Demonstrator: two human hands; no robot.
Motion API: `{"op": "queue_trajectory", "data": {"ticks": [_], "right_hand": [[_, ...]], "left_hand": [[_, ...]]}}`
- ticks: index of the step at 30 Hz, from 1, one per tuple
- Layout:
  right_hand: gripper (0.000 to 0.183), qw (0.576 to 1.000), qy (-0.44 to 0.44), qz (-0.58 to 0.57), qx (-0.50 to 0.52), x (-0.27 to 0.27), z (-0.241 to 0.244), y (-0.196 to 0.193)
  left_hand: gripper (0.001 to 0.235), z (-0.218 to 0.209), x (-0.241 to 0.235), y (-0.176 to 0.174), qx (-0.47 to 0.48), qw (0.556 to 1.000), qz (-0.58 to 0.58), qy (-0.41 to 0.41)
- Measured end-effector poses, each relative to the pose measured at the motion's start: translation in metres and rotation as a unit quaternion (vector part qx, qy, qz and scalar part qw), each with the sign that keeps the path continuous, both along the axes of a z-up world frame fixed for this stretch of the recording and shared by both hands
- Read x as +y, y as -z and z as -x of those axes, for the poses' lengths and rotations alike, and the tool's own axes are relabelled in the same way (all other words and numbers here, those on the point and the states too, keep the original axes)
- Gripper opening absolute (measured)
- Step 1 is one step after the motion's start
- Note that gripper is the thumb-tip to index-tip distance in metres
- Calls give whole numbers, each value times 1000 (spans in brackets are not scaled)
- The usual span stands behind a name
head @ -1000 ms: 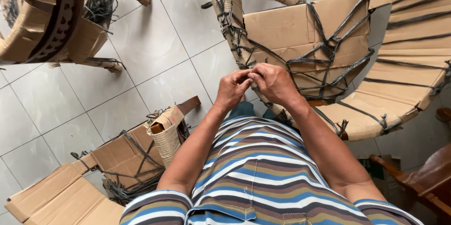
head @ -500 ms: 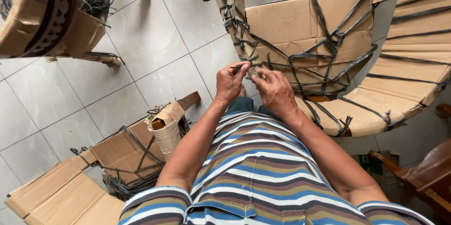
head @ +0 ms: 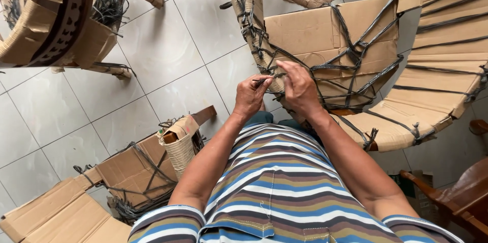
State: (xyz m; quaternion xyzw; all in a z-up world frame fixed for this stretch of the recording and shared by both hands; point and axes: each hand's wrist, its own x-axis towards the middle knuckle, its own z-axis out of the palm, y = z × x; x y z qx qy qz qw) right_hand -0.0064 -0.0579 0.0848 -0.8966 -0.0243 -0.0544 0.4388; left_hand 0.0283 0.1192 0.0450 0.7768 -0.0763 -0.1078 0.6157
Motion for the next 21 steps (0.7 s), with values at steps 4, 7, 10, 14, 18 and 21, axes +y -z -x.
{"op": "queue_trajectory", "data": {"ticks": [4, 7, 10, 14, 18, 21], "right_hand": [[34, 997, -73, -9, -26, -5, -14, 22], [13, 996, -83, -25, 8, -11, -19, 30], [6, 997, -67, 22, 22, -18, -16, 31], [9, 998, -40, -7, 45, -21, -8, 8], [14, 996, 0, -56, 66, -20, -1, -13], [16, 992, 32, -84, 88, -17, 4, -22]], "left_hand": [[11, 2, 0, 1, -1, 1000, -7, 13], [11, 3, 1, -4, 19, 1000, 8, 6], [12, 4, -3, -5, 42, 999, 26, 7], [12, -1, -9, 1, 63, 997, 51, 9], [13, -3, -9, 12, 73, 995, 56, 35], [13, -3, -6, 18, 78, 995, 46, 49]]}}
